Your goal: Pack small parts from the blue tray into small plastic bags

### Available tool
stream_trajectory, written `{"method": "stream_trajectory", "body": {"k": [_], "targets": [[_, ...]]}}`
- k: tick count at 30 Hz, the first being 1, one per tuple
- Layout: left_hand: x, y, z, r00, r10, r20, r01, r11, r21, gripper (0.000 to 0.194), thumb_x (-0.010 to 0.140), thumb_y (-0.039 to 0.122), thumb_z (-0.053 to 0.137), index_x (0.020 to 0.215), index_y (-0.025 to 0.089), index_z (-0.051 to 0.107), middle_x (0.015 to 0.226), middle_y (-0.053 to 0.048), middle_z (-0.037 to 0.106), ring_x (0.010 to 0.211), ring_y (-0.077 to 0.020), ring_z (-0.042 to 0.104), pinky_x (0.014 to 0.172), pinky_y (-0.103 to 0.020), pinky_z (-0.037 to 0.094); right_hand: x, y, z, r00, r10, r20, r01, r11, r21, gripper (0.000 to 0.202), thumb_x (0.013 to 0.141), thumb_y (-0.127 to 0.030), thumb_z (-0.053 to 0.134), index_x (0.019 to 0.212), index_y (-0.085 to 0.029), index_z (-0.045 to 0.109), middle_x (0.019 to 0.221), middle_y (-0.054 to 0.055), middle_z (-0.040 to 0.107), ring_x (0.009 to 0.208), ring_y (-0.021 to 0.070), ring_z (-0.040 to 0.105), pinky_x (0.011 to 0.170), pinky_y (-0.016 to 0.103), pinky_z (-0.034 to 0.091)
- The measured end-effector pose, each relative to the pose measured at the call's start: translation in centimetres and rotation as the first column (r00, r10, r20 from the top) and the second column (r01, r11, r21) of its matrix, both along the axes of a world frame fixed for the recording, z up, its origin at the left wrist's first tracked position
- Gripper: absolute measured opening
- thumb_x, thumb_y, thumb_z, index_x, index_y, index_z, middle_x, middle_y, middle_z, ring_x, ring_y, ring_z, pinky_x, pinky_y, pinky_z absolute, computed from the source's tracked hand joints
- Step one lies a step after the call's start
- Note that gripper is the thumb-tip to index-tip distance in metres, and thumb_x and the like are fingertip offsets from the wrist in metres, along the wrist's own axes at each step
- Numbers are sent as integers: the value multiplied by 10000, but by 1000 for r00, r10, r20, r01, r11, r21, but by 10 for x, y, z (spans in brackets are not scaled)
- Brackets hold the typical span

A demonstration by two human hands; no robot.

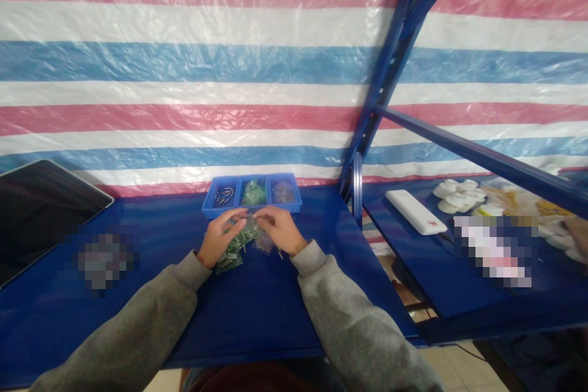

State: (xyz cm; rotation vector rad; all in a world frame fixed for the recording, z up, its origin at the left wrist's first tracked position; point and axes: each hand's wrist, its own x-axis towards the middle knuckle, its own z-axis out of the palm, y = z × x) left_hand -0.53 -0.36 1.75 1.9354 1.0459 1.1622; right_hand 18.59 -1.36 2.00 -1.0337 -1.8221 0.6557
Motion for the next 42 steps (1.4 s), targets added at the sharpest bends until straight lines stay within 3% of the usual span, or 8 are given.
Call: {"method": "stream_trajectory", "body": {"k": [3,9,14,18,23,27,33,42], "targets": [[2,-1,-2,998,-57,6,57,995,-76,236,762,347,610,878,153,677,871,-59,681,797,-190,616,681,-263,485,-4,-2,-1,989,24,-148,-34,997,-65,203,828,-283,529,950,-171,647,875,43,653,769,161,592,681,272,454],[3,-1,0,983,-113,145,141,970,-198,237,759,354,609,745,120,641,659,-28,628,547,-121,543,501,-222,431,-9,-4,-3,975,-31,-222,5,993,-116,297,773,-339,604,1017,-171,609,774,9,613,578,110,525,549,229,406],[2,0,2,971,-70,230,121,968,-219,208,751,323,623,789,118,622,628,-26,622,548,-123,555,509,-225,440,-13,-3,-8,988,-38,-152,20,992,-122,208,746,-343,625,823,-149,634,680,2,605,539,105,491,526,226,384],[2,2,0,969,-65,240,128,958,-258,237,717,335,655,821,125,617,705,-42,645,632,-153,594,526,-233,453,-13,-2,-9,996,-32,-80,26,997,-79,159,782,-306,576,786,-154,624,658,-4,597,552,106,499,536,220,387],[2,4,0,973,-121,195,171,951,-260,236,706,348,661,748,117,643,665,-19,614,551,-114,536,487,-217,420,-12,-5,-6,1000,-9,7,9,999,-39,163,806,-300,547,788,-159,627,657,0,605,559,108,509,547,222,394],[1,3,2,973,-71,220,129,957,-259,241,705,343,667,773,111,659,613,-21,623,512,-115,531,500,-233,433,-14,-5,-8,1000,-3,15,4,997,-75,207,788,-355,580,843,-163,636,652,-4,609,550,107,517,531,214,398],[1,3,5,958,-102,270,173,951,-256,201,761,309,601,794,121,661,684,-48,668,594,-152,592,585,-275,484,-15,-4,-10,997,-73,-22,72,996,-44,158,793,-308,574,804,-162,632,650,-2,609,543,107,511,534,217,391],[0,4,0,988,-67,136,92,978,-186,271,780,375,572,635,146,549,607,17,581,543,-109,527,542,-221,429,-19,-6,-9,991,-99,-94,95,994,-46,162,797,-315,556,767,-165,608,624,-10,568,541,111,490,520,215,380]]}}
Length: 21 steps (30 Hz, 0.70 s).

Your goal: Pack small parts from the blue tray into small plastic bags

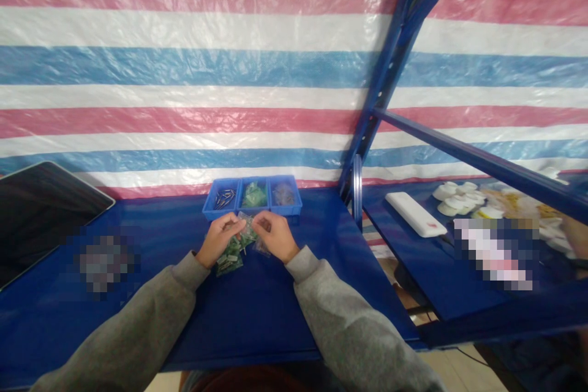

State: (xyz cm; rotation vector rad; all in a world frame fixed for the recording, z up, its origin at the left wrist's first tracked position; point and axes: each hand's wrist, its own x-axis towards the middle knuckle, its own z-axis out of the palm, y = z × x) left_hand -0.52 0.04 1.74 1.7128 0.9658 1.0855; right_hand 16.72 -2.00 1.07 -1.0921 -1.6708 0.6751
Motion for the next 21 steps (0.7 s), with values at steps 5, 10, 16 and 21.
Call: {"method": "stream_trajectory", "body": {"k": [5,10,16,21], "targets": [[0,-1,0,1000,4,-31,-4,1000,16,252,767,376,596,681,139,613,616,7,585,576,-119,527,566,-220,419,-2,2,-5,1000,27,2,-27,999,-18,176,793,-342,567,788,-169,596,644,-13,573,546,110,494,522,215,381],[1,0,1,997,-78,30,79,996,-37,239,740,338,633,841,124,663,790,-48,645,668,-146,563,602,-238,451,-2,1,-6,1000,-5,26,5,1000,3,159,822,-317,525,810,-168,581,654,-8,558,573,117,493,543,218,380],[0,-1,2,996,-85,-20,84,996,-42,246,763,362,601,722,128,666,658,-17,614,592,-130,534,571,-230,431,-2,-1,-2,994,-9,106,4,999,50,185,857,-309,475,778,-170,568,647,-11,545,586,117,479,568,221,373],[-2,1,1,998,-61,-11,60,997,-47,239,736,352,635,767,119,676,694,-25,623,591,-125,524,556,-225,425,1,1,-2,998,-14,67,11,999,45,232,833,-366,526,747,-162,596,625,-5,562,571,118,488,552,219,369]]}}
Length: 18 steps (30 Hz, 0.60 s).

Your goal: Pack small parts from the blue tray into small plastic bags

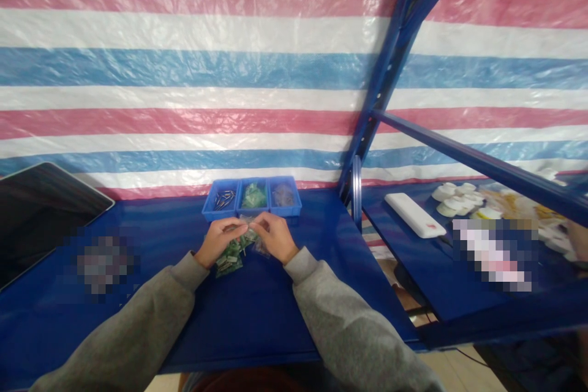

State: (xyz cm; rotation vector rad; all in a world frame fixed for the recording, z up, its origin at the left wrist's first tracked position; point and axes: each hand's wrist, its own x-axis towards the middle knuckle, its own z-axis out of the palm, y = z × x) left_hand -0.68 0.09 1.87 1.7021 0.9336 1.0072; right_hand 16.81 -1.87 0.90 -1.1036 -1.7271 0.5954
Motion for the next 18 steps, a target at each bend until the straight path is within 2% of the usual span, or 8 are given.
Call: {"method": "stream_trajectory", "body": {"k": [6,12,18], "targets": [[1,-2,-1,1000,-1,9,1,1000,-14,251,749,353,624,766,107,669,660,-29,630,579,-122,529,548,-215,418,2,0,0,997,16,-71,-17,1000,-6,270,823,-383,538,720,-150,628,615,3,576,561,117,491,539,218,368],[2,-6,1,995,82,-50,-75,989,126,264,771,357,597,701,112,666,648,-19,607,582,-117,513,550,-211,406,4,0,-2,999,18,-50,-19,999,-27,228,803,-324,570,655,-153,601,553,-17,530,512,103,449,512,217,343],[3,-5,-3,996,73,41,-76,994,82,242,754,329,623,863,116,663,774,-46,639,626,-124,554,557,-212,448,2,1,-2,999,18,-39,-18,1000,-3,186,807,-321,566,749,-158,633,621,3,579,554,115,485,527,220,363]]}}
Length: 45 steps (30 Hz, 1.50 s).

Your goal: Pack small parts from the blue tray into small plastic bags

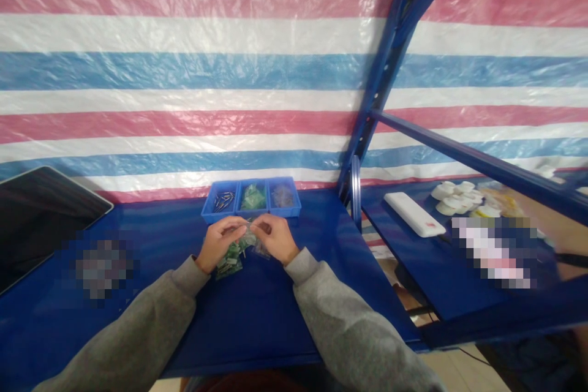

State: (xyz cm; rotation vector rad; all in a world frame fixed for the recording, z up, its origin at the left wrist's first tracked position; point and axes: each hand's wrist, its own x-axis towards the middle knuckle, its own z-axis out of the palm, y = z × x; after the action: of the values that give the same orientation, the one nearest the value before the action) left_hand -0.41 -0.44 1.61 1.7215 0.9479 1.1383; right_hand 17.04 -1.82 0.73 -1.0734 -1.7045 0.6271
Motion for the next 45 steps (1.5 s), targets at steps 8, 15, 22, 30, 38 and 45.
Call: {"method": "stream_trajectory", "body": {"k": [8,15,22,30,38,45], "targets": [[-1,1,0,1000,30,1,-30,1000,-1,238,756,336,619,829,114,662,773,-49,645,628,-129,558,575,-221,454,0,0,0,1000,-10,-19,10,1000,18,197,805,-335,574,728,-158,615,611,7,576,543,117,487,518,224,367],[0,0,2,998,30,-52,-28,999,26,235,757,343,616,793,119,675,747,-44,653,630,-135,554,576,-218,439,1,0,-1,999,-35,-17,35,999,15,201,790,-321,592,668,-162,574,575,-6,542,525,113,462,509,225,357],[-3,1,2,993,115,-16,-115,992,51,216,749,325,628,797,122,687,713,-33,660,570,-116,539,557,-215,438,-1,0,1,999,33,-35,-33,999,-11,193,782,-351,599,799,-159,618,680,12,599,596,124,520,545,226,387],[-2,0,-1,989,145,-3,-145,988,46,227,728,329,646,798,120,702,697,-36,670,563,-123,546,554,-221,440,-2,3,-3,1000,29,-8,-29,998,-59,227,768,-357,612,673,-152,604,619,5,603,544,111,503,531,223,374],[-2,-1,2,993,114,-16,-113,992,51,242,739,352,633,807,129,698,748,-43,676,596,-132,562,569,-228,445,-2,1,-2,998,41,-44,-42,998,-40,237,780,-389,593,820,-158,633,710,17,616,625,129,537,574,231,410],[-1,-3,1,990,131,-47,-128,990,63,244,745,361,624,776,125,678,718,-26,665,571,-114,548,555,-216,440,-3,-1,3,998,8,-57,-8,1000,-4,226,780,-358,601,675,-158,610,626,9,583,553,117,488,529,229,371]]}}
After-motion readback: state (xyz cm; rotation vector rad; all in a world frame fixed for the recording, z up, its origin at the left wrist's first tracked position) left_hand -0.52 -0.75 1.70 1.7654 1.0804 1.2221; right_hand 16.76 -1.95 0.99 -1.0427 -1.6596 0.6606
